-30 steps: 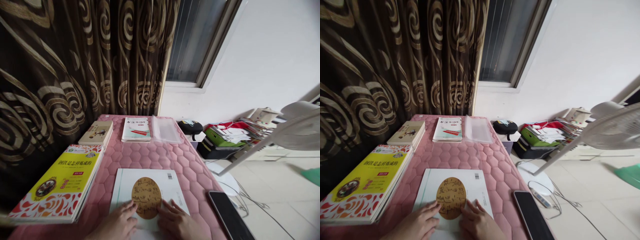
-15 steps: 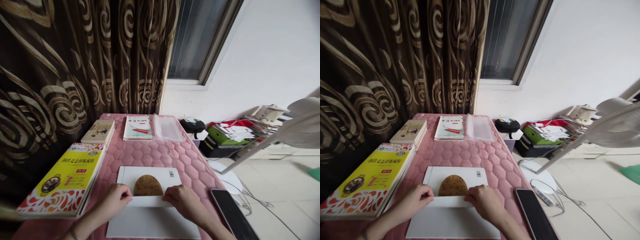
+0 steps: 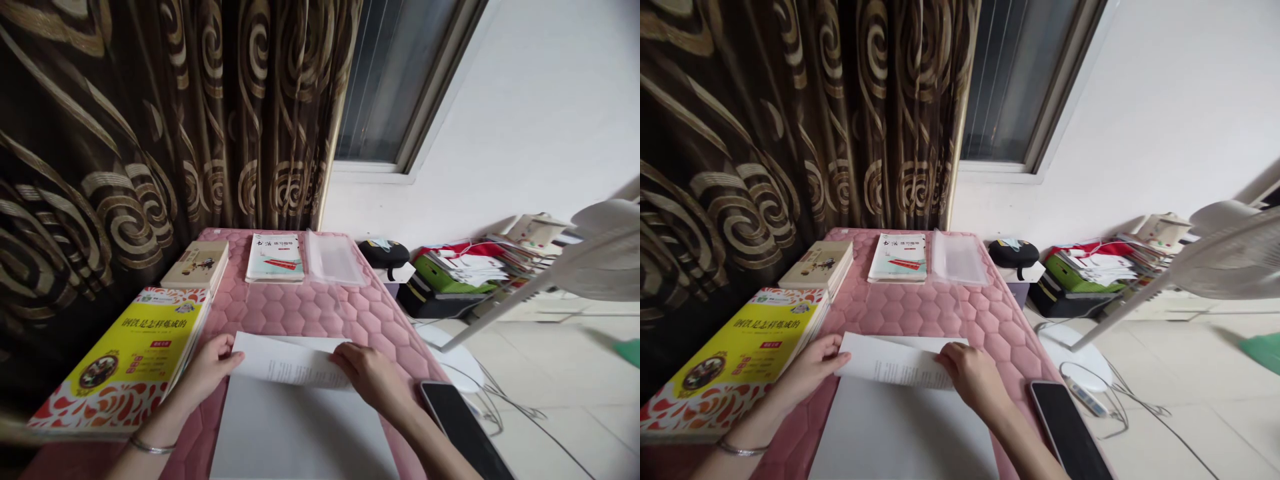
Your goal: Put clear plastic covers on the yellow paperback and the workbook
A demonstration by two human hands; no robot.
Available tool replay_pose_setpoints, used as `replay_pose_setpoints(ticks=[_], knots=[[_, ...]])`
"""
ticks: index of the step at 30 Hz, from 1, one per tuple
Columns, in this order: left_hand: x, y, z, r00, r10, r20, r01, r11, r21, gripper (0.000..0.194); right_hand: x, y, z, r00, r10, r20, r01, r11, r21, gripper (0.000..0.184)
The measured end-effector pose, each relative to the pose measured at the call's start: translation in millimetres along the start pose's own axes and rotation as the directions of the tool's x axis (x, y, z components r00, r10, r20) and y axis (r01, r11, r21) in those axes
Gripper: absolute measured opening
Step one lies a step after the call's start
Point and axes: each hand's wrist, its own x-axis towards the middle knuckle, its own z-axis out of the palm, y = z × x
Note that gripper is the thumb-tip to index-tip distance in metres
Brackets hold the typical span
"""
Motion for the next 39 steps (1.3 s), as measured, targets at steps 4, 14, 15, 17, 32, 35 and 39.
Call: replay_pose_setpoints(ticks=[4, 14, 15, 17, 32, 35, 39], knots=[[12, -17, 7.4, 0.980, 0.067, -0.187, -0.065, 0.998, 0.016, 0.032, 17, 2, 3, 0.971, -0.131, -0.202, 0.124, 0.991, -0.048, 0.029], [42, -43, 28.0, 0.919, 0.119, -0.376, -0.042, 0.978, 0.205, 0.019, 24, -51, 52, 0.841, -0.435, -0.322, 0.389, 0.900, -0.199, 0.033], [44, -44, 28.4, 0.921, 0.117, -0.371, -0.035, 0.975, 0.221, 0.018, 23, -57, 58, 0.851, -0.458, -0.257, 0.420, 0.887, -0.192, 0.036], [46, -44, 28.8, 0.925, 0.096, -0.368, 0.003, 0.966, 0.258, 0.016, 24, -64, 71, 0.870, -0.475, -0.131, 0.451, 0.875, -0.175, 0.046], [66, -62, 30.4, 0.930, 0.047, -0.364, 0.142, 0.868, 0.475, 0.010, 41, -65, 101, 0.942, -0.305, 0.139, 0.307, 0.952, 0.007, 0.065], [65, -60, 29.9, 0.929, 0.054, -0.367, 0.152, 0.847, 0.510, 0.011, 40, -65, 101, 0.942, -0.302, 0.144, 0.304, 0.952, 0.009, 0.065], [68, -52, 24.6, 0.924, 0.067, -0.376, 0.157, 0.829, 0.536, 0.011, 39, -64, 102, 0.942, -0.293, 0.165, 0.296, 0.955, 0.004, 0.066]])
